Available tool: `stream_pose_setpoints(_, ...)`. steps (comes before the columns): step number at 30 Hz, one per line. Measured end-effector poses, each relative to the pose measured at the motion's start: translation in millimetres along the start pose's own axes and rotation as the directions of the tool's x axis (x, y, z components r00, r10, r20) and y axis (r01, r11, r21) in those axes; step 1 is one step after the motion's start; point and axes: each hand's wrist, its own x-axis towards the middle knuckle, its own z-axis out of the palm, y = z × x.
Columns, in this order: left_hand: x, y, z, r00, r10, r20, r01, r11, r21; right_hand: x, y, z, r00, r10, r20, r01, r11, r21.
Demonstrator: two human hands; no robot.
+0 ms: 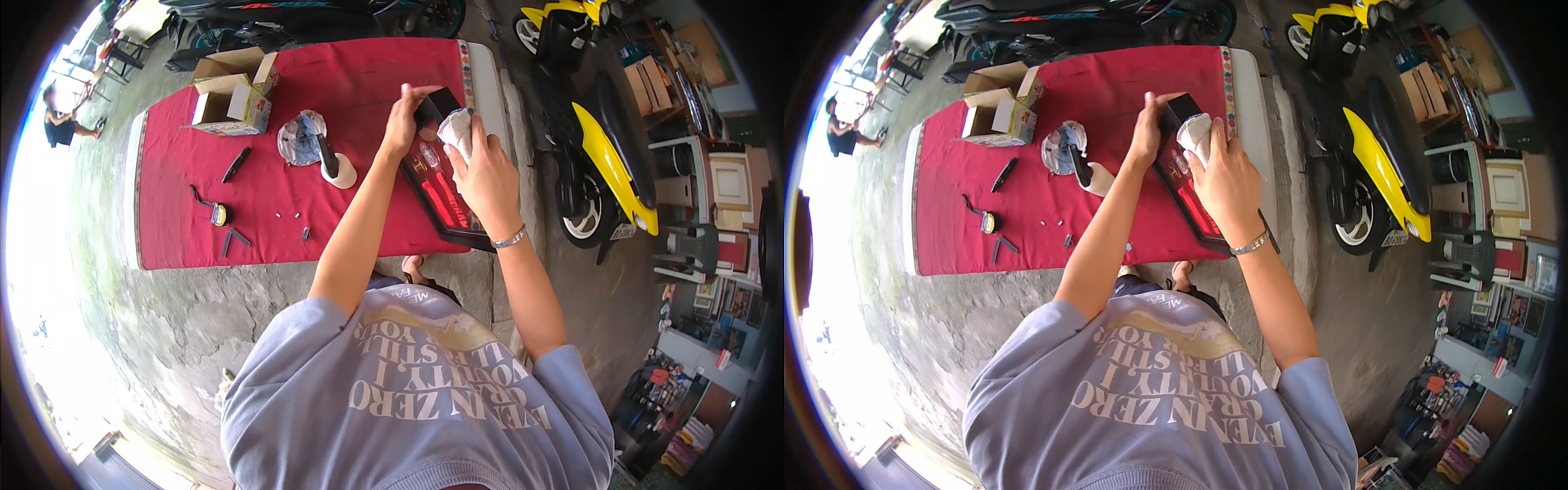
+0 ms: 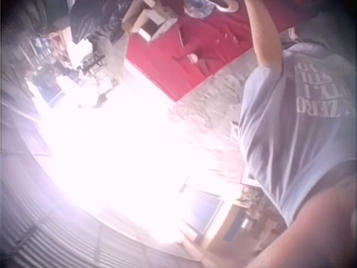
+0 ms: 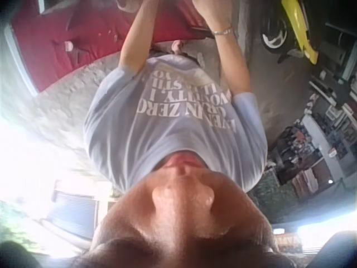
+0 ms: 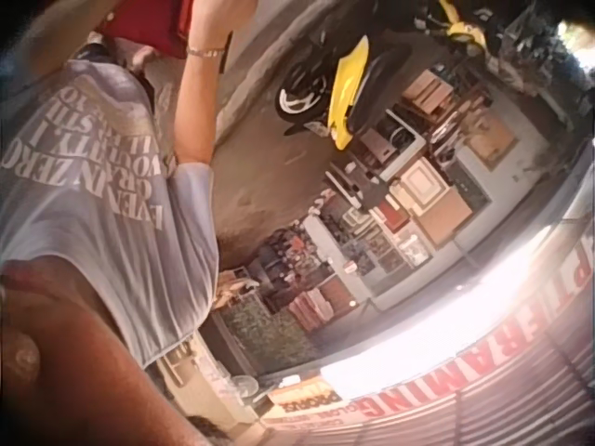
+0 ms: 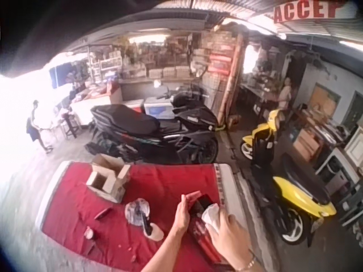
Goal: The person cleans a framed display case with medals using a spray bottle and cloth. They then measure the frame, mark it with a pen, and use a power drill to attach a screw to the back of the frame.
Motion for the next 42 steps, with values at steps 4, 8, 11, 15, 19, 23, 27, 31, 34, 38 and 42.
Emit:
stream_pose_setpoints(4, 12.1, -6.1, -15.0, 0.994, -0.064, -0.087, 0.076, 0.988, 0.135, -5.0, 1.2, 13.8, 0.964, -0.255, -0.07, 0.255, 0.967, -0.007)
stream_pose_setpoints(8, 12.7, -25.2, -26.7, 0.989, -0.065, -0.13, 0.08, 0.99, 0.117, -52.6, 8.5, -8.4, 0.944, -0.317, 0.095, 0.318, 0.948, 0.003)
stream_pose_setpoints(11, 10.9, -29.2, -26.4, 0.991, -0.06, -0.117, 0.063, 0.998, 0.022, -62.6, 5.8, -17.2, 0.929, -0.336, 0.157, 0.346, 0.937, -0.04)
stream_pose_setpoints(15, 9.5, -30.1, -16.6, 0.981, 0.097, -0.166, -0.062, 0.977, 0.205, -14.7, -6.6, 5.3, 0.928, -0.372, 0.028, 0.372, 0.928, 0.018)
stream_pose_setpoints(19, 7.4, -32.2, -16.6, 0.986, 0.157, -0.057, -0.14, 0.963, 0.229, 42.0, -16.5, 41.5, 0.925, -0.377, -0.042, 0.377, 0.926, -0.013)
stream_pose_setpoints(23, 25.9, -74.8, -58.2, 0.962, 0.273, 0.019, -0.266, 0.918, 0.293, 78.1, -43.2, 65.9, 0.918, -0.393, -0.062, 0.39, 0.92, -0.045)
stream_pose_setpoints(27, 24.3, -70.2, -58.2, 0.867, 0.462, 0.188, -0.478, 0.665, 0.574, 57.5, -39.6, 51.6, 0.924, -0.373, -0.088, 0.373, 0.928, -0.02)
stream_pose_setpoints(31, 7.4, -40.3, -38.8, 0.967, 0.239, -0.086, -0.198, 0.921, 0.335, -7.9, -23.3, 25.1, 0.93, -0.36, -0.071, 0.362, 0.932, 0.026)
stream_pose_setpoints(34, 0.2, -24.0, -27.5, 0.975, 0.123, -0.183, -0.08, 0.971, 0.224, -64.0, -14.4, -4.5, 0.957, -0.288, -0.017, 0.288, 0.958, -0.013)
stream_pose_setpoints(38, 2.0, -49.3, -64.7, 0.988, 0.089, -0.124, -0.054, 0.964, 0.26, -131.2, 5.3, -26.3, 0.982, -0.189, 0.02, 0.189, 0.982, -0.003)
stream_pose_setpoints(42, 9.4, -67.8, -57.1, 0.978, 0.2, -0.061, -0.187, 0.968, 0.166, -214.4, 44.6, -13.5, 0.993, 0.119, -0.011, -0.109, 0.943, 0.313)
